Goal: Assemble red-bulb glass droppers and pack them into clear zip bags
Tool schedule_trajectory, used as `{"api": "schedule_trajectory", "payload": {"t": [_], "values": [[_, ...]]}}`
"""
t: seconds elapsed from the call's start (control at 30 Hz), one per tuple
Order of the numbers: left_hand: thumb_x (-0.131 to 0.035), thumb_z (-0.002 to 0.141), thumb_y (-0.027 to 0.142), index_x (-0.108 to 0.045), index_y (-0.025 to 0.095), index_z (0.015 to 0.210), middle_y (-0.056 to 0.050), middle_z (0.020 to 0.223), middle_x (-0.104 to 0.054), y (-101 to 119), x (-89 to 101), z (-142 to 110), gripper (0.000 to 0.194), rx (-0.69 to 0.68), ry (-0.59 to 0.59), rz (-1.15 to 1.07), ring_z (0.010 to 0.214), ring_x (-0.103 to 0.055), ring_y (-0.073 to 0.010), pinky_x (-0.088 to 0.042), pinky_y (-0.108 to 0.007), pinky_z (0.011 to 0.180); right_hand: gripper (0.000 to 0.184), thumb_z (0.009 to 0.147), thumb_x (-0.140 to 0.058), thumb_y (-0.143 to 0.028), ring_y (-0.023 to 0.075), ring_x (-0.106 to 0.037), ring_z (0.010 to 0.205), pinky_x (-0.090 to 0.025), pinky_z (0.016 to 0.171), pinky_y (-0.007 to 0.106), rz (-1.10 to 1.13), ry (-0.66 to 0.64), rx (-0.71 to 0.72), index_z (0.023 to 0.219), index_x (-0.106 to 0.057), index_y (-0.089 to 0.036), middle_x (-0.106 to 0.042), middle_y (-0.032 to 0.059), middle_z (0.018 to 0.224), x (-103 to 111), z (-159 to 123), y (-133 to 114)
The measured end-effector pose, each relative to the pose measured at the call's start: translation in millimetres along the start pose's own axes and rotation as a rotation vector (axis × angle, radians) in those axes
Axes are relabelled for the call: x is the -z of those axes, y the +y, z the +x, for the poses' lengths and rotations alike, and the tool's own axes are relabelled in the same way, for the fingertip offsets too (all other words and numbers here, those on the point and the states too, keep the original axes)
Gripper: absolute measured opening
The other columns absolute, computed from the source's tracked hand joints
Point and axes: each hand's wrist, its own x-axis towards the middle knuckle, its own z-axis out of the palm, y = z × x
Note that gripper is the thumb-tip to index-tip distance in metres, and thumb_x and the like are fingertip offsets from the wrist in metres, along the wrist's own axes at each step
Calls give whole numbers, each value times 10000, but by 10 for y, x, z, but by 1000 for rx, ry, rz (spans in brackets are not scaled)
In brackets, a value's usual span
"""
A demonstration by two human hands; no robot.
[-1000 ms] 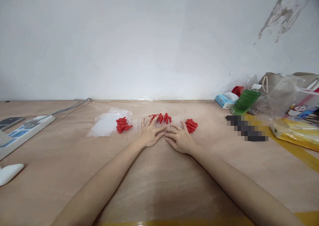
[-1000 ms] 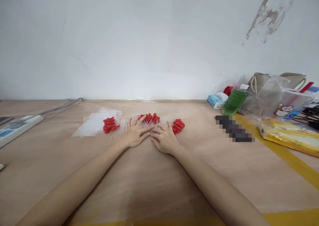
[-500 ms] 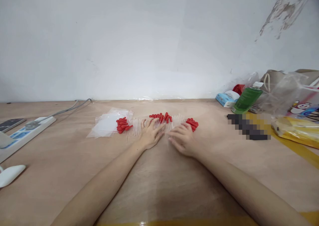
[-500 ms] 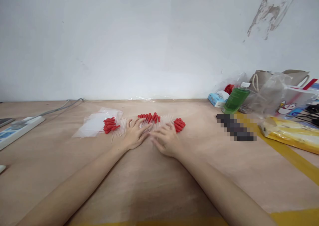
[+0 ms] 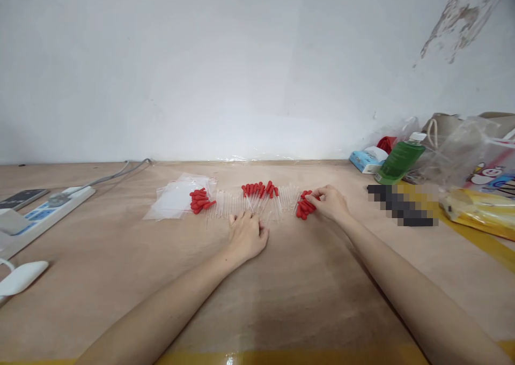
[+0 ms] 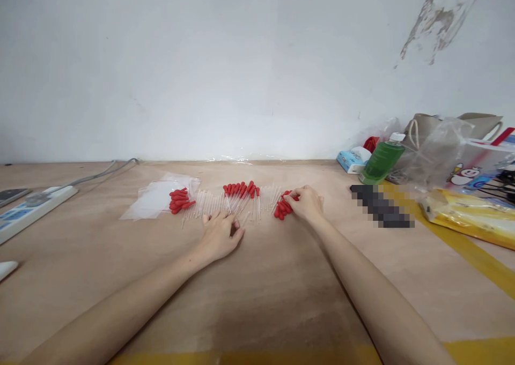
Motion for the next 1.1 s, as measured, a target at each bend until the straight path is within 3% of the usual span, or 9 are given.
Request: {"api": "schedule_trajectory", "payload": {"t": [0.1,0.23,0.4,0.5,0.57,0.67,0.8,0.9,1.1], "values": [[-467,800,301,-574,166,718,-72,814,-570,-52,85,-73,191,-10,-36,19,852,-497,-249,-299,-400,745,266,720,-502,-414,173,-534,749,-329,634,282,-16,11,-28,680,-678,-219,-597,39,824,-28,4,-11],[-428,835,267,-550,172,769,-57,845,-567,-182,162,-185,168,-84,3,2,851,-485,-234,-305,-387,740,292,731,-496,-432,183,-532,746,-340,649,299,8,60,-72,720,-676,-202,-590,58,850,-82,17,1],[-384,866,237,-482,169,826,-47,839,-555,-428,136,-243,126,-210,64,-198,812,-487,-197,-362,-346,729,261,764,-475,-399,193,-539,740,-361,666,321,95,151,-84,741,-632,-191,-612,58,795,-134,27,25],[-378,873,229,-465,170,823,-43,808,-550,-514,75,-238,116,-210,102,-316,779,-501,-178,-399,-313,705,264,803,-444,-396,166,-543,673,-389,647,305,279,252,-21,793,-589,-175,-615,46,745,-160,-27,-43],[-382,876,221,-473,172,823,-34,788,-558,-536,46,-236,115,-224,127,-330,758,-514,-170,-410,-309,701,262,822,-435,-393,152,-547,661,-412,628,286,445,292,95,865,-561,-167,-608,47,763,-193,-115,-156],[-383,880,192,-505,178,932,-36,846,-597,-547,38,-247,133,-273,178,-333,788,-544,-165,-424,-309,727,254,828,-465,-339,146,-553,705,-439,642,274,602,196,350,1003,-533,-168,-596,51,812,-269,-312,-388],[-369,888,165,-523,193,1052,-43,946,-614,-554,64,-269,227,-310,203,-352,849,-560,-157,-440,-294,753,204,825,-498,-246,146,-550,769,-446,702,281,581,-26,615,1006,-577,-194,-587,51,845,-345,-576,-645],[-365,889,171,-549,189,1018,-44,927,-612,-551,71,-275,225,-307,201,-356,847,-559,-159,-448,-297,756,185,834,-485,-212,143,-544,770,-447,705,281,547,-93,668,972,-605,-195,-575,54,838,-338,-681,-724],[-379,881,170,-557,187,1008,-43,929,-616,-548,60,-271,219,-309,201,-343,847,-561,-158,-438,-297,757,194,834,-489,-213,142,-538,769,-451,686,275,592,-71,709,983,-613,-213,-570,49,832,-312,-707,-727]]}}
